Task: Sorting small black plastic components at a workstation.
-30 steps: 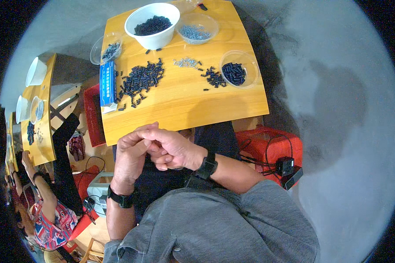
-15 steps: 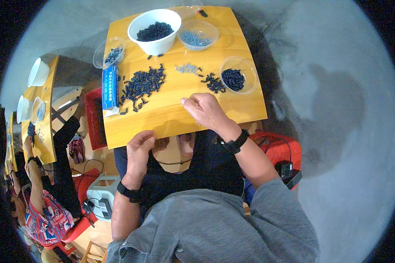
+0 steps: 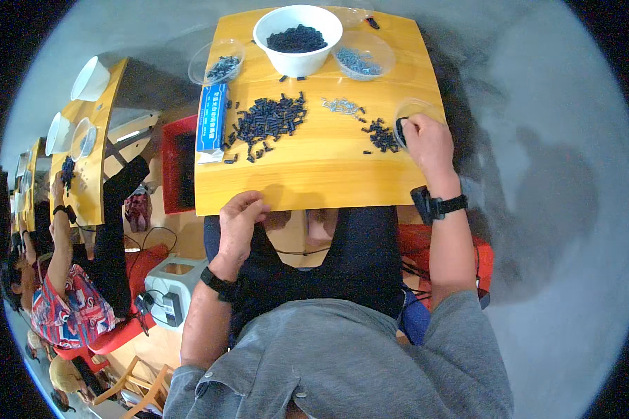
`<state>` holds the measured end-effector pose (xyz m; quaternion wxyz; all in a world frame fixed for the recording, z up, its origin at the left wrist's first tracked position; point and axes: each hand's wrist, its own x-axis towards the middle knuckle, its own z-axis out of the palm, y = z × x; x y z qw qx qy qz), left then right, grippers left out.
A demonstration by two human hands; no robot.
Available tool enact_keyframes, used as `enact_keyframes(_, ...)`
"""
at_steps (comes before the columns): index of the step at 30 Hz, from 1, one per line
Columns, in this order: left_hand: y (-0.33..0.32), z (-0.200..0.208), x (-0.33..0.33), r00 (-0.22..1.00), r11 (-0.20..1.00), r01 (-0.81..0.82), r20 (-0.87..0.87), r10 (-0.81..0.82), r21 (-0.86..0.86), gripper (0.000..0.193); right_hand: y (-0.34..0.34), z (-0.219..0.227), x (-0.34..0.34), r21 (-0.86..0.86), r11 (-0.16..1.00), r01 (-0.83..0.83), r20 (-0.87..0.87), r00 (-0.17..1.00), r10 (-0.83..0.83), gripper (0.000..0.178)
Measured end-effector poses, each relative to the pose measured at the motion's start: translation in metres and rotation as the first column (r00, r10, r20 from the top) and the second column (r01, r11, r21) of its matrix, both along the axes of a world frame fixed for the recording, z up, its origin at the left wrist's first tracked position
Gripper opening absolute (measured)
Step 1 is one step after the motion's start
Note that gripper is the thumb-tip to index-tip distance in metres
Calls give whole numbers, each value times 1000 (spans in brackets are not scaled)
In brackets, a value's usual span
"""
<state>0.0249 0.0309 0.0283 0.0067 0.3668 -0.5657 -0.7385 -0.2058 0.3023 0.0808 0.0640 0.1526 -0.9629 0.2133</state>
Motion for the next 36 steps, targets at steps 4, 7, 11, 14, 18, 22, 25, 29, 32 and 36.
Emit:
enact_keyframes(4,-2,3,0,1000,1000,6,20,-7,23,22,-47,-16,31,-249,941,-228,53,967,248,17)
enact_keyframes(7,-3,1,0,999,1000,-7,33,7,3,22,-95,-29,55,-303,844,-443,35,880,474,14)
enact_keyframes(11,-3,-2,1,1000,1000,-21,15,21,10,22,-146,-48,72,-291,760,-581,3,794,608,6)
enact_keyframes(14,-12,-12,6,998,997,-54,-24,53,-55,22,-182,-54,83,-358,704,-613,-48,765,642,12)
enact_keyframes(18,-23,-11,6,986,980,-168,-24,167,-109,25,-212,-53,87,-290,696,-657,-5,728,686,10)
enact_keyframes(22,-34,-16,5,973,971,-229,-54,225,-74,27,-232,-50,91,-227,704,-673,-12,724,689,10)
enact_keyframes(25,-37,-16,5,976,975,-217,-18,216,-55,27,-242,-52,92,-184,690,-700,2,701,713,10)
enact_keyframes(29,-38,-14,4,975,974,-222,-5,222,-46,26,-250,-59,92,-40,710,-703,96,705,703,11)
enact_keyframes(32,-38,-15,2,973,973,-229,-32,228,-26,27,-249,-64,90,-24,711,-703,86,707,702,12)
enact_keyframes(36,-36,-10,1,956,958,-288,-64,287,-1,28,-243,-63,95,-183,717,-672,-22,732,681,11)
